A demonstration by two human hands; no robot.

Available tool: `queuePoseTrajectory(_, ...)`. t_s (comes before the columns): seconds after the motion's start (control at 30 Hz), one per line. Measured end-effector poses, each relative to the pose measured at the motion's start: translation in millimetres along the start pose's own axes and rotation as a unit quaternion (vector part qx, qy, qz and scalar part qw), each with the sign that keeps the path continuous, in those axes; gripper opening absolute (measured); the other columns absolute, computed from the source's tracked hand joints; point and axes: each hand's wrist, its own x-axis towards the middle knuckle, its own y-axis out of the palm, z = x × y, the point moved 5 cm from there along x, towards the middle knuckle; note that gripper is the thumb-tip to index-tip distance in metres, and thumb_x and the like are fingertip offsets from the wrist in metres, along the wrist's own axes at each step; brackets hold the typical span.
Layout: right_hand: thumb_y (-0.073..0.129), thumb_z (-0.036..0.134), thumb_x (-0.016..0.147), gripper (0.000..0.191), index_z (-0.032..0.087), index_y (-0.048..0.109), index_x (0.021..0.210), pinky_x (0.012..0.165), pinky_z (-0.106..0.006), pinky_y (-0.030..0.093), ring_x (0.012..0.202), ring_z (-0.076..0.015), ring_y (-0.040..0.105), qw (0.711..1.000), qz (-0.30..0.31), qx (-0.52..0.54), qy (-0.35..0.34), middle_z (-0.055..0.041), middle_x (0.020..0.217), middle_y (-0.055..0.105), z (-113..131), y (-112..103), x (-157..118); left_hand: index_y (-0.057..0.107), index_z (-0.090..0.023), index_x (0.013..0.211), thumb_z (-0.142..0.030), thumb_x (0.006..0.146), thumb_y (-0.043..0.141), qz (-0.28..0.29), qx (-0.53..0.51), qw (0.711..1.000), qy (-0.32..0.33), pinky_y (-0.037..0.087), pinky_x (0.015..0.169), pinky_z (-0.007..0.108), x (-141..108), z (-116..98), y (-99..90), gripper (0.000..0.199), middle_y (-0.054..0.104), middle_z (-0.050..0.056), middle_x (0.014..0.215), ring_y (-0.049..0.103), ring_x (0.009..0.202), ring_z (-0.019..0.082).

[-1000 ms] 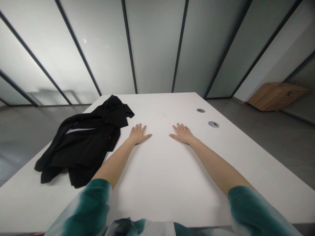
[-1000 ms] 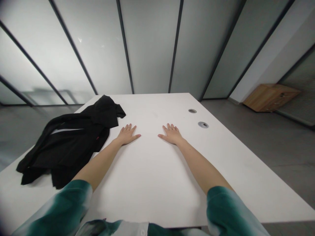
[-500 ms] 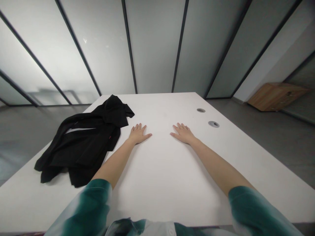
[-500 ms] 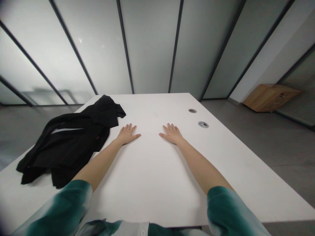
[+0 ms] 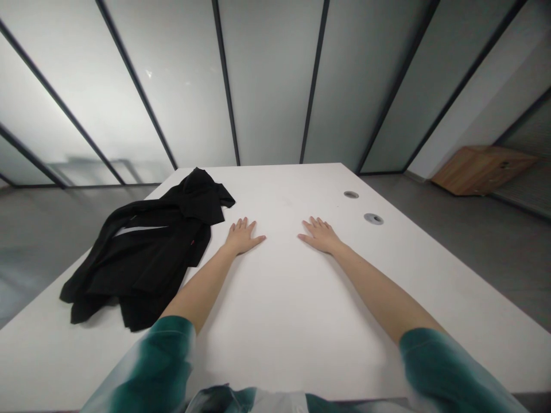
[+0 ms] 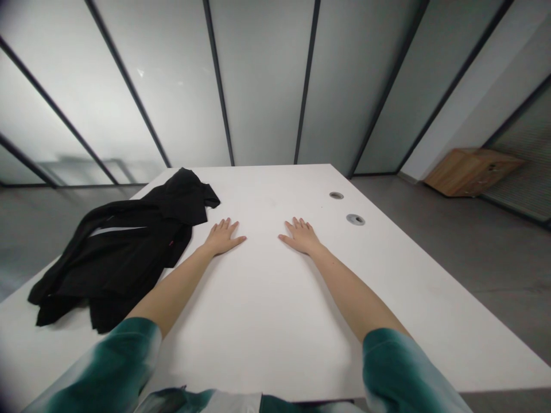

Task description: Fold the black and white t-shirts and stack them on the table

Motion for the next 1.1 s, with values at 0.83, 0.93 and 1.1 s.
queuePoseTrajectory(0.83,0.029,0.073,0.092,0.082,0.021,0.035,0.155,0.120,-0.052,0.018,0.150,-0.0365,0.022,0.999,-0.028,0.020,-0.009,-0.0153,0.163,0.024,-4,6,5,0.059,-0.014,0.133,-0.048,0.089,0.056,-0.116,-0.109,0.987,-0.011,0.032,0.114,0.046,9,19,-5.4,0.056,0.053,0.019,0.145,0.045,0.137,0.033)
queuePoseTrajectory(0.93,0.028,0.075,0.092,0.082,0.022,0.036,0.155,0.120,-0.053,0.018,0.149,-0.0364,0.022,0.999,-0.033,0.023,-0.012,-0.0146,0.163,0.025,-5,7,5,0.065,-0.014,0.121,-0.034,0.086,0.059,-0.242,-0.190,0.948,-0.077,0.042,0.108,0.044,9,47,-18.9,0.041,0.063,0.017,0.127,0.055,0.125,0.032)
queuePoseTrajectory(1.1,0.028,0.074,0.092,0.082,0.021,0.036,0.155,0.119,-0.052,0.019,0.149,-0.0364,0.022,0.999,-0.029,0.019,-0.014,-0.0158,0.163,0.025,-6,5,5,0.043,-0.017,0.146,-0.017,0.080,0.060,-0.470,-0.331,0.800,-0.172,0.047,0.105,0.038,-9,87,-40.1,0.068,0.025,0.021,0.157,0.057,0.124,0.027)
